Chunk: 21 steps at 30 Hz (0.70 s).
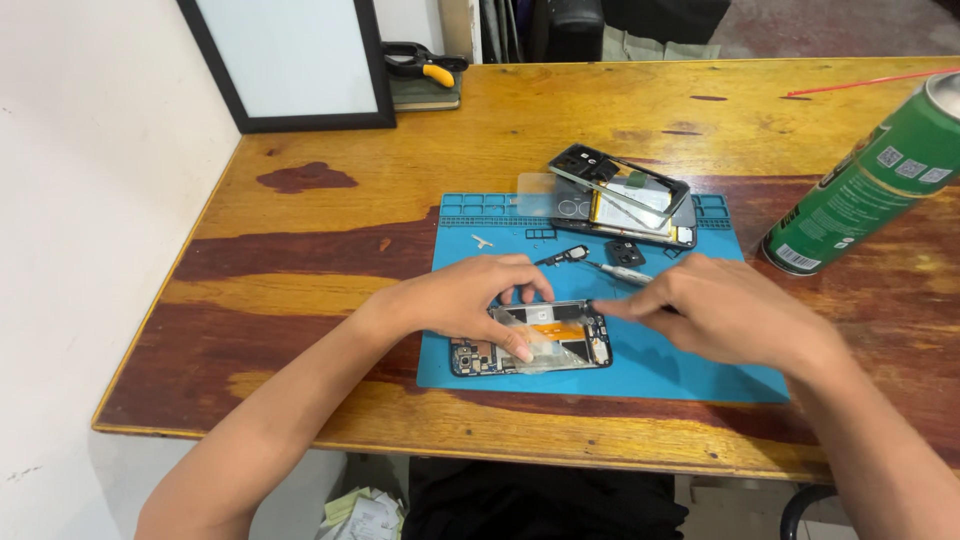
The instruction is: The person works on a disassembled smartphone placed on a blue mat, using a small brush to clean the internal components. They handle the phone and tools with both hands, occasionally adjusting the device's position on the mat.
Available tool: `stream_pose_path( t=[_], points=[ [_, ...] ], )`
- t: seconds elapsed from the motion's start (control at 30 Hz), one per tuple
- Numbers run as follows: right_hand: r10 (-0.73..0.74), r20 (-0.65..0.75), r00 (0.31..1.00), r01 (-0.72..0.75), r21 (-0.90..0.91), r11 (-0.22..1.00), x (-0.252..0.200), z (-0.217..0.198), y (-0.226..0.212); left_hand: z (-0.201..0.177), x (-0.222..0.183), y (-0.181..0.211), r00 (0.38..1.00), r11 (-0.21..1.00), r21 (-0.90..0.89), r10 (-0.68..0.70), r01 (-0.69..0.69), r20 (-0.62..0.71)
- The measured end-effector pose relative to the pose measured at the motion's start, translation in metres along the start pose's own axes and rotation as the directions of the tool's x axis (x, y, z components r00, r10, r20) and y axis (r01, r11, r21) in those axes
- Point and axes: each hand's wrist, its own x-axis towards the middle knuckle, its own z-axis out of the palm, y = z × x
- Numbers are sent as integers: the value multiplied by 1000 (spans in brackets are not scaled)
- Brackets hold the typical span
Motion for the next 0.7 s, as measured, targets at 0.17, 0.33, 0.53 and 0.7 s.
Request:
stream_pose_path(
  t=[0.17,0.33,0.53,0.7],
  points=[
    [54,88,995,-55,-1,999,1,4,6,-3,3,0,996,995,49,88,-87,-23],
    [44,60,997,-46,16,999,5,8,8,0,1,-3,997,996,53,73,-72,-25],
    [57,134,989,-63,41,997,2,2,7,-1,1,-5,993,992,55,111,-110,-32],
    [61,-38,997,-63,-60,996,3,5,-2,0,0,-6,995,994,62,94,-92,-33]
  ],
)
